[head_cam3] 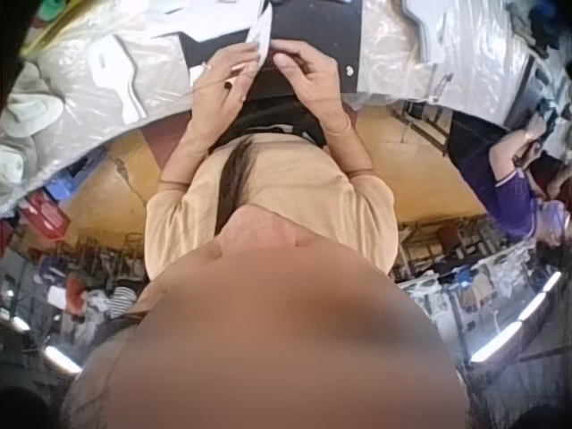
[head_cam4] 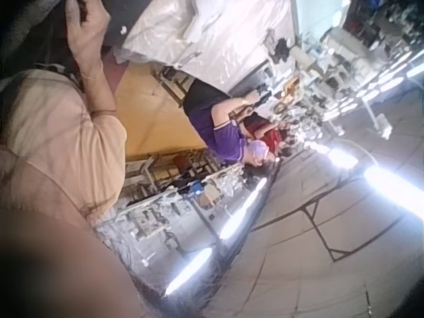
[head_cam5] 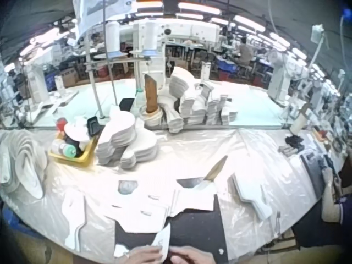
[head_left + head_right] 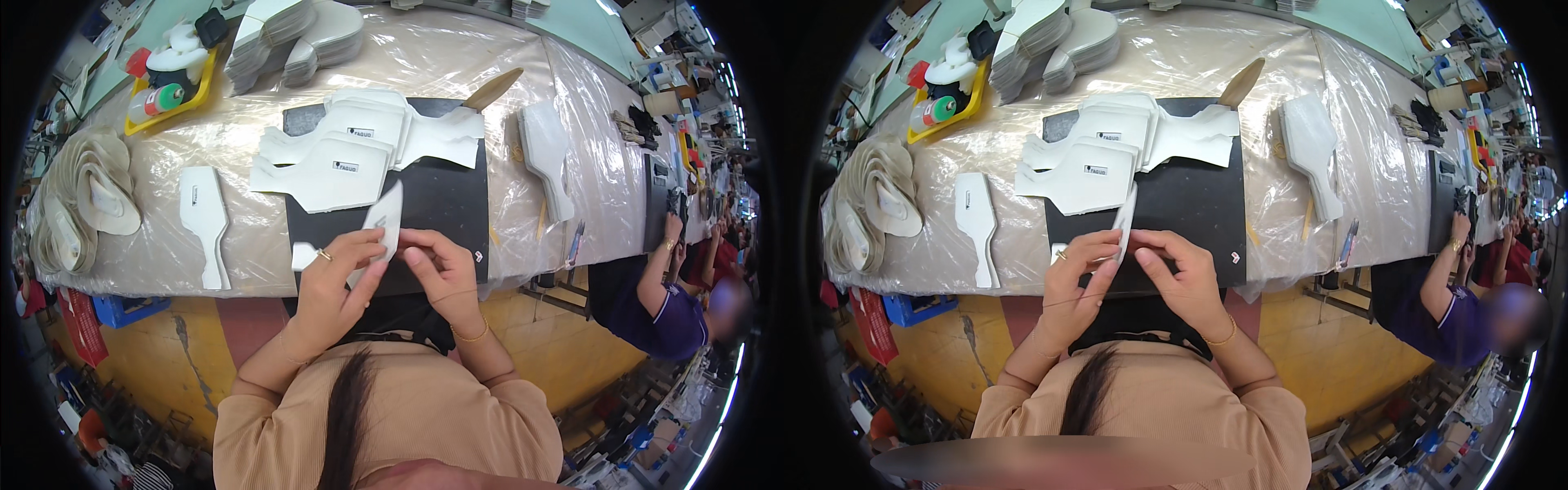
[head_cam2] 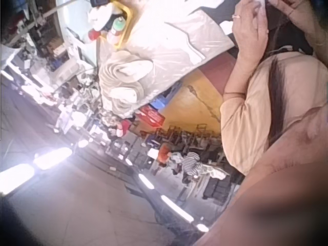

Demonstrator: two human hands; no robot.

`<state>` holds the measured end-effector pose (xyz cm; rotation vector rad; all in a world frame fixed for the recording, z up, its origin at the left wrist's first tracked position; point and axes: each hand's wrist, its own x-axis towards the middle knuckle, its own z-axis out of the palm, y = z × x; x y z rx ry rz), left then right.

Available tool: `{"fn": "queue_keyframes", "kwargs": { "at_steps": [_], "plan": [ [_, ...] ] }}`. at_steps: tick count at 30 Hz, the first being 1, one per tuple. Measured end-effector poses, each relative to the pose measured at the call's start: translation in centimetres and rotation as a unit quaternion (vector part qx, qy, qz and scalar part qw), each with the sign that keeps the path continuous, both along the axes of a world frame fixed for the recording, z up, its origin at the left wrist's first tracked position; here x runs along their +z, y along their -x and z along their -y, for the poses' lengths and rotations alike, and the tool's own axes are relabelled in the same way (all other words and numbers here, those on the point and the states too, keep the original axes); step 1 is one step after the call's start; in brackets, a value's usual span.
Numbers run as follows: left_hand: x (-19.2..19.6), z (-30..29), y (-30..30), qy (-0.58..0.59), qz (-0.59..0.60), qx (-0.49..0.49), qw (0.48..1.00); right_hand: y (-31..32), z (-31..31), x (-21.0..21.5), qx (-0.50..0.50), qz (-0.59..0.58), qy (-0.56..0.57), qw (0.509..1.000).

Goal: The person repeatedly picks up white shoe insole pieces, peels a small rectangular label, and presses it onto the surface of each piece. The person handles the pieces one at a time, aligning and smoothing the label before placing the finished piece aside.

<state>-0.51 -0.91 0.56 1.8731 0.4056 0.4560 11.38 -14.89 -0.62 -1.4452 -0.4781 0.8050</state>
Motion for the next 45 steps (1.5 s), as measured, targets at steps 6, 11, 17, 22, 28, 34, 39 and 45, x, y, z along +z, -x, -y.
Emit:
{"fn": "queue_keyframes", "kwargs": {
  "at_steps": [6, 11, 17, 22, 28, 34, 39, 45],
  "plan": [
    [0.2, -0.5, 0.0, 0.103, -0.022, 0.006, 0.994, 0.5, -0.9, 0.6, 0.016, 0.278, 0.009, 0.96],
    [-0.5, -0.6, 0.5, 0.229, -0.022, 0.021, 0.973, 0.9, -1.4, 0.6, -0.001, 0.312, -0.003, 0.95],
    [-0.2, -1.0, 0.7, 0.157, -0.03, -0.008, 0.987, 1.0, -1.3, 0.6, 0.008, 0.335, -0.003, 0.942],
    [1.2, -1.2, 0.8, 0.125, -0.085, -0.023, 0.988, 1.1, -1.3, 0.6, 0.007, 0.361, -0.006, 0.933],
    [2.2, -1.2, 0.3, 0.091, -0.094, -0.027, 0.991, 1.1, -1.3, 0.7, 0.008, 0.394, -0.006, 0.919],
    [2.3, -1.0, 0.3, 0.071, -0.095, -0.024, 0.993, 1.1, -1.4, 0.7, 0.008, 0.432, -0.01, 0.902],
    [1.9, -1.1, 0.2, 0.046, -0.087, -0.024, 0.995, 1.2, -1.3, 0.6, 0.01, 0.389, -0.009, 0.921],
    [1.4, -0.6, 0.1, 0.035, -0.087, -0.023, 0.995, 1.0, -1.0, 0.9, 0.007, 0.329, 0.014, 0.944]
  ]
}}
